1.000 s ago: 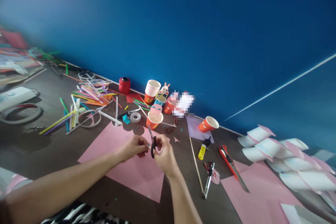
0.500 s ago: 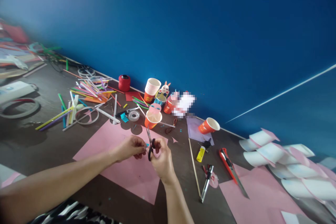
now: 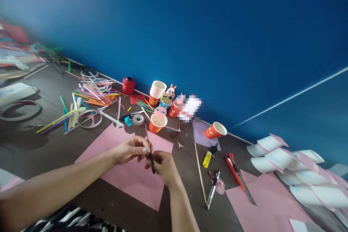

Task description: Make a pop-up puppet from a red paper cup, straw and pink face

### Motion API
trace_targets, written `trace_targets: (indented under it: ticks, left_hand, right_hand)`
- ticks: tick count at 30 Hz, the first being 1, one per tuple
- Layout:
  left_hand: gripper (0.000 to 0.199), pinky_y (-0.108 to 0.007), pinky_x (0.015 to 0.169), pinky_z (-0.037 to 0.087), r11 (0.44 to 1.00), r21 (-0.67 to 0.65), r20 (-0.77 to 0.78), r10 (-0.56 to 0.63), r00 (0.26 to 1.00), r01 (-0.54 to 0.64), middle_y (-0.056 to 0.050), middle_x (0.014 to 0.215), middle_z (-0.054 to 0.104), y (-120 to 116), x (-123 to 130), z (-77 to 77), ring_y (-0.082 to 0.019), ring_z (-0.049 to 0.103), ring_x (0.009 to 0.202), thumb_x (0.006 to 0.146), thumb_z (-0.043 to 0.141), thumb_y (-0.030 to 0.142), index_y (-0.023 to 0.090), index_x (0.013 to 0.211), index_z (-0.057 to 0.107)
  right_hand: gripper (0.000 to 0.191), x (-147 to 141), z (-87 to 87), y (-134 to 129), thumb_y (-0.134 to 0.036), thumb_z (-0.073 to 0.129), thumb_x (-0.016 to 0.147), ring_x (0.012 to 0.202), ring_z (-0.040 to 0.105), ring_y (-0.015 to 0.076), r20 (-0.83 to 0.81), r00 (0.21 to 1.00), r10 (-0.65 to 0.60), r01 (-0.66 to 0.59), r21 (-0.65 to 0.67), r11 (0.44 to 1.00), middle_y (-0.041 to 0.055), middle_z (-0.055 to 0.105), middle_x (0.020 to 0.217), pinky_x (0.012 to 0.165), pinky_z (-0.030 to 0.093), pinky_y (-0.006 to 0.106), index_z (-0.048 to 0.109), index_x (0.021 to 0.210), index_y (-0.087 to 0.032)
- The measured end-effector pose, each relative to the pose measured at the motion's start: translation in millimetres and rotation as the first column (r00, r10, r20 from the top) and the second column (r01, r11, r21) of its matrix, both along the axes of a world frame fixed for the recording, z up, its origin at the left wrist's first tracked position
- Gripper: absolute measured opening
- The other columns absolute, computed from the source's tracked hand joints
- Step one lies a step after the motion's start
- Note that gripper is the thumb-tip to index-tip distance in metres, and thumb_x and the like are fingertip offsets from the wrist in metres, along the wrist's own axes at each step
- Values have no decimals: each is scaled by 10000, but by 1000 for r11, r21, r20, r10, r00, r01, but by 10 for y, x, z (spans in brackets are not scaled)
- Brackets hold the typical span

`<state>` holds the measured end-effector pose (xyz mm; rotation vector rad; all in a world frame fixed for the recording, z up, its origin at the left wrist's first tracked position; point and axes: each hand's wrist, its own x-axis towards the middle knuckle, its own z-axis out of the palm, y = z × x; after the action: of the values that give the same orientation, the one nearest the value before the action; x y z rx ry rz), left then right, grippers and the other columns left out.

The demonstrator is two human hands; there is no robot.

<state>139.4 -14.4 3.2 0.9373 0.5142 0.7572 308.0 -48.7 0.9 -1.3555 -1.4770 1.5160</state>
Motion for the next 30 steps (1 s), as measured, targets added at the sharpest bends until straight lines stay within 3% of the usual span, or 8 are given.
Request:
trace_targets:
  ticks: [4,11,16,20,24,30]
  left_hand:
    - [268,-211,469,383,997,18,3,-69,998,69,-58,685,605,-11,-2,-21,-78,502,496,596,704,364,121,688,638]
    - [247,-233,496,428,998,17,25,-62,998,62,-61,722,602,-3,-7,9,-97,532,528,595,706,343,120,677,640]
    - [222,-189,458,398,995,17,-37,95,995,-94,-67,893,601,30,9,13,-59,498,537,609,687,328,125,660,615]
    - [183,-162,414,343,984,24,-200,175,964,-174,12,564,506,67,40,-47,-47,413,469,636,649,307,130,649,604]
    - [204,-186,413,353,980,148,-374,180,910,-133,21,496,490,66,82,-117,-62,411,438,648,605,323,120,665,614]
    - [218,-197,436,351,922,383,-502,258,826,-56,-25,591,594,41,113,-187,-75,443,460,692,539,309,114,701,637]
  right_hand:
    - [317,-24,88,-54,-381,619,659,412,422,61,-46,986,158,-161,-89,983,33,629,595,362,291,167,656,832,-118]
    - [214,-145,64,-77,-296,657,620,412,414,52,-66,995,69,-73,-54,996,-6,591,585,355,319,160,627,758,-135]
    - [131,-100,32,-22,-255,638,626,417,431,64,-63,992,-106,108,29,994,-23,574,535,387,344,174,565,670,-155]
    - [121,-3,22,34,-266,615,660,485,462,80,-110,954,-279,295,191,936,-18,559,545,453,367,187,568,681,-156]
    - [146,1,-8,40,-270,620,659,473,455,83,-40,938,-343,343,211,915,-17,542,550,422,350,184,592,736,-149]
    - [123,-37,-46,32,-237,629,647,491,487,92,31,963,-267,249,269,930,-12,561,566,454,385,190,616,723,-142]
